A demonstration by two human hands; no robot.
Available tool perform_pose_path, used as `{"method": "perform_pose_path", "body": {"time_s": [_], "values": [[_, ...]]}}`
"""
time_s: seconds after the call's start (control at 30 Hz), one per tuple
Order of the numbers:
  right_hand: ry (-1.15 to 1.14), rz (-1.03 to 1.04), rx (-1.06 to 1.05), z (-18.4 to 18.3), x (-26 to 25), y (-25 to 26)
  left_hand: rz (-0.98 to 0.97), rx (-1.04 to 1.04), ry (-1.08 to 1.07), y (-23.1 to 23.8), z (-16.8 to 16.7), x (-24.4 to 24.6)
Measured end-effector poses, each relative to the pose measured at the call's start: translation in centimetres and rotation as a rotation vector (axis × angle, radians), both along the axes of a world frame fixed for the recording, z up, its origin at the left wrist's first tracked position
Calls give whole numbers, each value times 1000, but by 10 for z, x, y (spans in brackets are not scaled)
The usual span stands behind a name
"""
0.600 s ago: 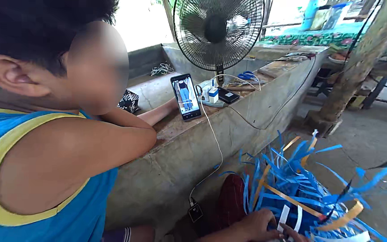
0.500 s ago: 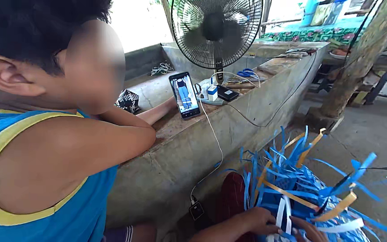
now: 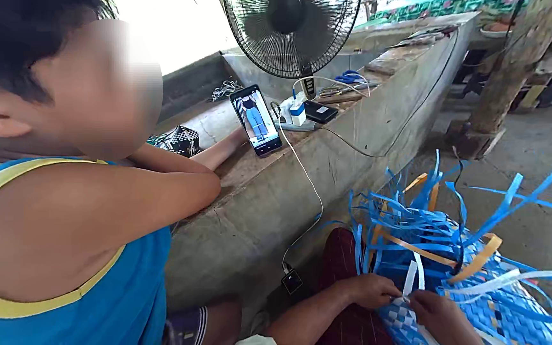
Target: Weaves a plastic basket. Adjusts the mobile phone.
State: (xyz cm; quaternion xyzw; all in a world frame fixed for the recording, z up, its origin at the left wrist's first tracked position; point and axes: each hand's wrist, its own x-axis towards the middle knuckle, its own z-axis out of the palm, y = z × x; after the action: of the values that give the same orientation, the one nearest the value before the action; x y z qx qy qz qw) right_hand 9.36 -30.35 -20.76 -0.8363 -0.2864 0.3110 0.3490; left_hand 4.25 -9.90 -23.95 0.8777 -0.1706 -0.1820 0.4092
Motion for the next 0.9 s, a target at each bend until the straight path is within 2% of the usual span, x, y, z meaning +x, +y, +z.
{"method": "perform_pose_path", "body": {"time_s": [0.1,0.2,0.37,0.53,0.6,0.67,0.77,0.83,0.9], "values": [[-74,-92,49,-4,5,0,-12,19,36,-3,4,2],[-74,-121,94,-12,-5,-14,-32,60,-48,-2,-5,5],[-74,-124,43,-48,-9,-40,-75,13,-129,-6,-12,6],[-332,-55,10,-46,10,-28,105,14,-150,-11,-18,0],[-359,-67,-16,-44,16,-26,170,26,-182,-14,-22,-1],[-301,-50,-91,-42,25,-27,205,38,-214,-17,-24,-1],[-81,27,-228,-43,48,-36,203,39,-225,-19,-26,0],[-185,-18,-113,-57,46,-43,216,43,-220,-17,-29,-1],[-385,-172,26,-74,35,-43,247,53,-228,-18,-31,-1]]}}
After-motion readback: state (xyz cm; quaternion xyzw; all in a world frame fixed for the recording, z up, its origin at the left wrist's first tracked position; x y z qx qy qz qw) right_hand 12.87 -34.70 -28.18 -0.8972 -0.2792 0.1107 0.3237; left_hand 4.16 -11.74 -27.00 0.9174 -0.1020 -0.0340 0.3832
